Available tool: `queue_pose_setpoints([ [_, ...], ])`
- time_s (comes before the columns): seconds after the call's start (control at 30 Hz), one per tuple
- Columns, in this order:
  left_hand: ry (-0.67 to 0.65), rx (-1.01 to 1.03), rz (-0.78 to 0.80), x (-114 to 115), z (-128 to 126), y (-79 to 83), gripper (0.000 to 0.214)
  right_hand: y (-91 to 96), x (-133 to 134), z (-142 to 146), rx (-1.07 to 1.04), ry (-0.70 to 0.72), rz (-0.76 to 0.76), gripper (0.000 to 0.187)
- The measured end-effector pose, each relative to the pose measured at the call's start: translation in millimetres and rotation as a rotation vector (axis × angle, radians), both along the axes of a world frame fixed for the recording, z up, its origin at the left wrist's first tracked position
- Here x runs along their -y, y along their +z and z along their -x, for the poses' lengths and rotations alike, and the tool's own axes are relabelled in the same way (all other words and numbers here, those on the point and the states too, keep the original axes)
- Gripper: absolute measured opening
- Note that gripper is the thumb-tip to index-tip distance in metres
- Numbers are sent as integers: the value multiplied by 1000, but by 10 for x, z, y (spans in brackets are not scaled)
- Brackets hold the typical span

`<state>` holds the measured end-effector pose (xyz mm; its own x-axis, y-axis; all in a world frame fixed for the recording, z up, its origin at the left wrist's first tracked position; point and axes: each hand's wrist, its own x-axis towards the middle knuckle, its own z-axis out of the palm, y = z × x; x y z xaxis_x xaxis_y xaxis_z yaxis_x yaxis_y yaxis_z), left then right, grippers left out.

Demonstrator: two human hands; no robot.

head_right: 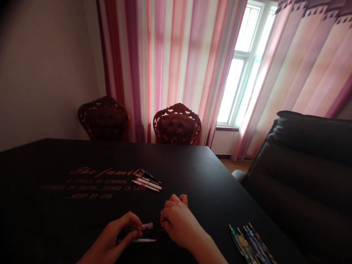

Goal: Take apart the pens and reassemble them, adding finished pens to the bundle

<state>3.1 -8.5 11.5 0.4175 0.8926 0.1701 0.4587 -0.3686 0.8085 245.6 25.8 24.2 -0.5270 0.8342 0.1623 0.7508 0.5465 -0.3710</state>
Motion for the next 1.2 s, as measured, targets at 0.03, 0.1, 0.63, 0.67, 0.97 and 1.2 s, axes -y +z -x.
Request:
queue_pose_setpoints([
  [0.03,4,21,7,-12,0,-5,7,3,5,6,-8,-3,-2,10],
  [0.1,8,61,11,-31,1,-13,9,22,15,27,-52,-23,-7,11],
  [0.63,139,185,60,-126,33,-46,13,133,102,269,-749,-33,90,4],
  [0.67,140,181,60,-126,34,-54,12,133,103,275,-756,-28,85,3],
  [0.97,94,204,92,-119,22,-101,16,95,99,294,-774,1,60,7],
  [1.2,21,391,184,-126,29,-67,21,133,96,282,-757,-75,78,17],
])
